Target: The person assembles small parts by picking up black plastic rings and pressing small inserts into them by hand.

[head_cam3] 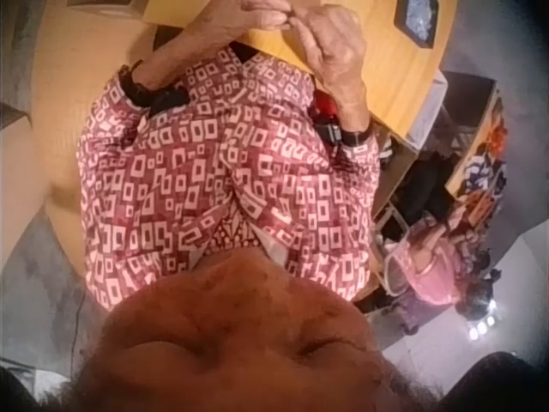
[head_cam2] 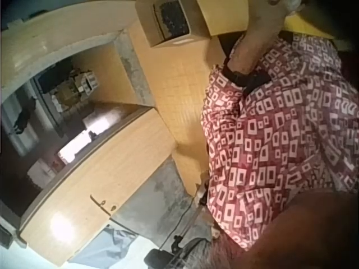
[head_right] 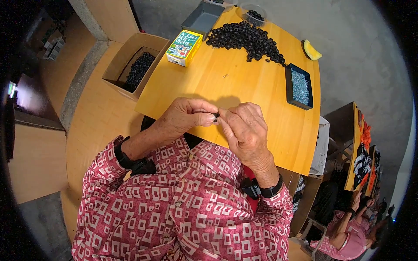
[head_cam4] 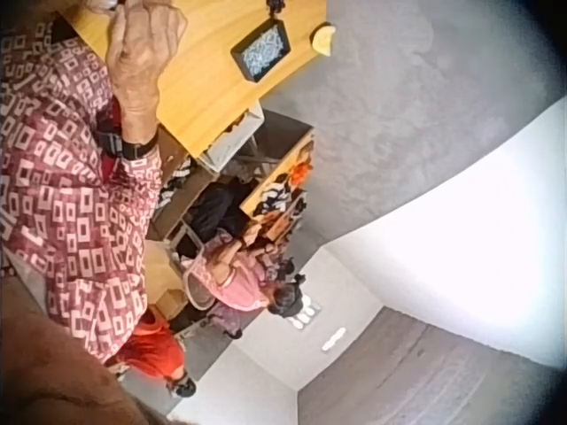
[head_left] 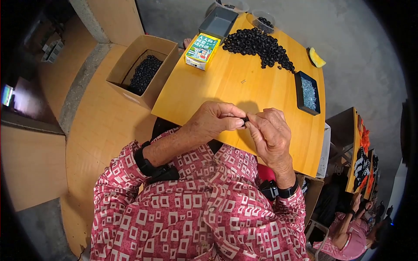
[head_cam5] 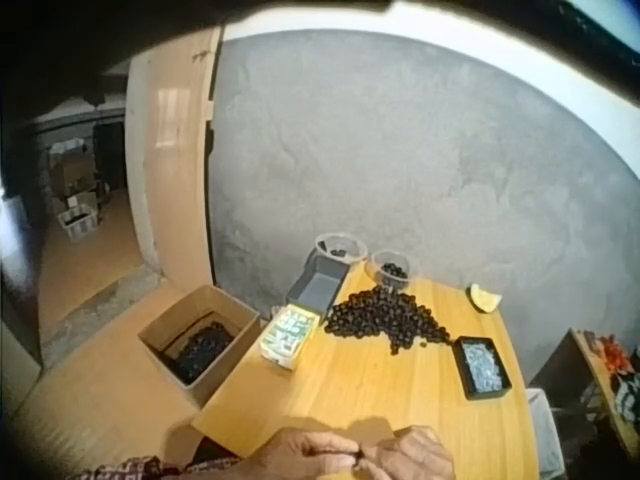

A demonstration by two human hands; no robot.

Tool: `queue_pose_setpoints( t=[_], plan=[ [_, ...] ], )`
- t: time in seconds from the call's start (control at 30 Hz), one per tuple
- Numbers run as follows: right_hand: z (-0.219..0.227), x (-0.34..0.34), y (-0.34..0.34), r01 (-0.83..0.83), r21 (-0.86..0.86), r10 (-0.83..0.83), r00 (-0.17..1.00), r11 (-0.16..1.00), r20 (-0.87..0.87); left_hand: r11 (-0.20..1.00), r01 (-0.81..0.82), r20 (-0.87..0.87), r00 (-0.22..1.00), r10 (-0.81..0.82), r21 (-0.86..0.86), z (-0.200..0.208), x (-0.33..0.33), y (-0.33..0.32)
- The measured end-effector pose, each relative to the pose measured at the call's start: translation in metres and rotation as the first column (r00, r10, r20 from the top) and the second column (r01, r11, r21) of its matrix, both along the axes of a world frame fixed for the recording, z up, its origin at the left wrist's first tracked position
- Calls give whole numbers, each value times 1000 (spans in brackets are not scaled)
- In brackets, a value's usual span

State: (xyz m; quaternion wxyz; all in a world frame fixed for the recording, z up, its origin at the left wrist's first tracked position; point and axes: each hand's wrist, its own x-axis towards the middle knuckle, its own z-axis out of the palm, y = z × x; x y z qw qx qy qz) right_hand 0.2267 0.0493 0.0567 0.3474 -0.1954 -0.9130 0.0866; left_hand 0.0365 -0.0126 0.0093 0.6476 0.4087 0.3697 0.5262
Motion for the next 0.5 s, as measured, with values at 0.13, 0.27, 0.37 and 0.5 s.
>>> queue_pose_setpoints(
  t=[0.13,0.27,0.37,0.5],
  plan=[
    [4,-2,-5,17,14,-17,1000,1000,26,999,-10,-20,1000,9,-33,3,1,-2],
    [-6,-3,-6,60,45,-61,998,997,18,996,-17,-5,1000,16,-85,-1,2,0],
    [-17,-2,-3,62,0,-62,997,998,-51,996,-3,-11,1000,2,-86,0,0,0],
    [-24,-1,1,29,-67,-38,991,997,-128,983,4,51,999,6,-183,14,-1,-1]
  ],
)
